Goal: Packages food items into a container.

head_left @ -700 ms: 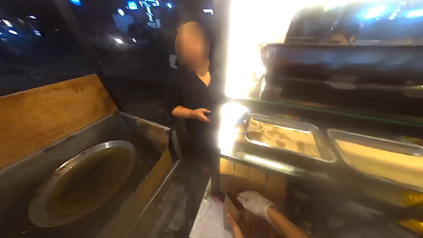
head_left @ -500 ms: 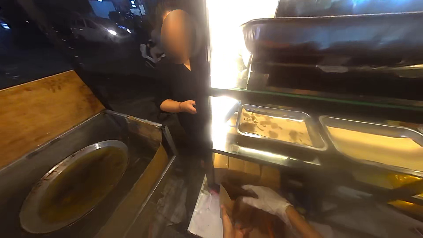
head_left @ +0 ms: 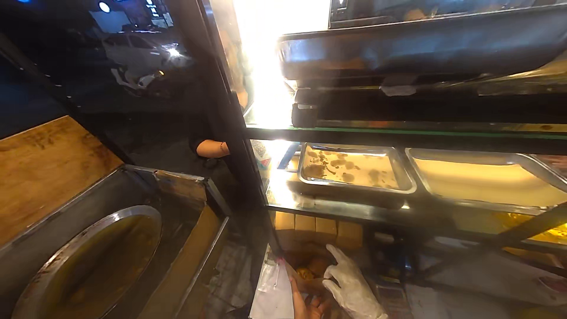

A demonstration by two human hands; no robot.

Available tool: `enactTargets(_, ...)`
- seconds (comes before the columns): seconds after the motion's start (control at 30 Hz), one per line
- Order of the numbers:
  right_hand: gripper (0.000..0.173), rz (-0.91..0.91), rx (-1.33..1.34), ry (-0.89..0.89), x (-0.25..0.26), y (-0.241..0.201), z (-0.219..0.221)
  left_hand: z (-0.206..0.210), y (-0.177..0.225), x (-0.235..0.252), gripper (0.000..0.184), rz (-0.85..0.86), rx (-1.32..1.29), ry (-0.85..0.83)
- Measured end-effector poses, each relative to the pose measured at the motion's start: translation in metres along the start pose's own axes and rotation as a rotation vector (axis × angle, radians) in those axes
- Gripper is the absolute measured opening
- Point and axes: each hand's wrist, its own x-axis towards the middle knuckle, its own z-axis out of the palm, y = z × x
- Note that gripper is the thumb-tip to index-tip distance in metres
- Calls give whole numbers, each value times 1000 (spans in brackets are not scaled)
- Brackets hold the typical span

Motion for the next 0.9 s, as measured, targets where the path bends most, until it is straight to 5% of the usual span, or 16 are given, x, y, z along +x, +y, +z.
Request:
enactTargets(0.1, 30, 92, 247, 234, -25, 8, 13, 0, -6, -2, 81, 156, 101, 65)
enactTargets(0.17, 59, 226, 519, 426, -38, 5, 20, -1, -7, -12, 82, 321, 205, 53)
enactTargets(0.3, 112, 414, 677, 316, -46, 6, 27, -4, -9, -30, 91, 611, 480, 18)
enactTargets(0.4, 113, 354, 618, 190, -28, 21, 34, -4, -8, -27, 94, 1134, 959, 83)
enactTargets(0.5, 96, 325, 567, 129, -9, 27, 38, 0, 6, -16, 52, 1487, 1375, 36)
enactTargets(0.57, 82, 301, 513, 84, -5, 25, 39, 6, 22, -15, 19, 1401, 1578, -102)
enactTargets(0.63, 70, 263, 502, 48, -6, 24, 39, 18, 41, -20, 19, 1053, 1722, -263)
enactTargets(0.7, 59, 235, 517, 55, -10, 23, 39, 26, 51, -18, 21, 891, 1723, -361)
enactTargets(0.9, 40, 187, 440, 109, -2, 20, 43, 29, 58, -14, 23, 957, 1799, -479)
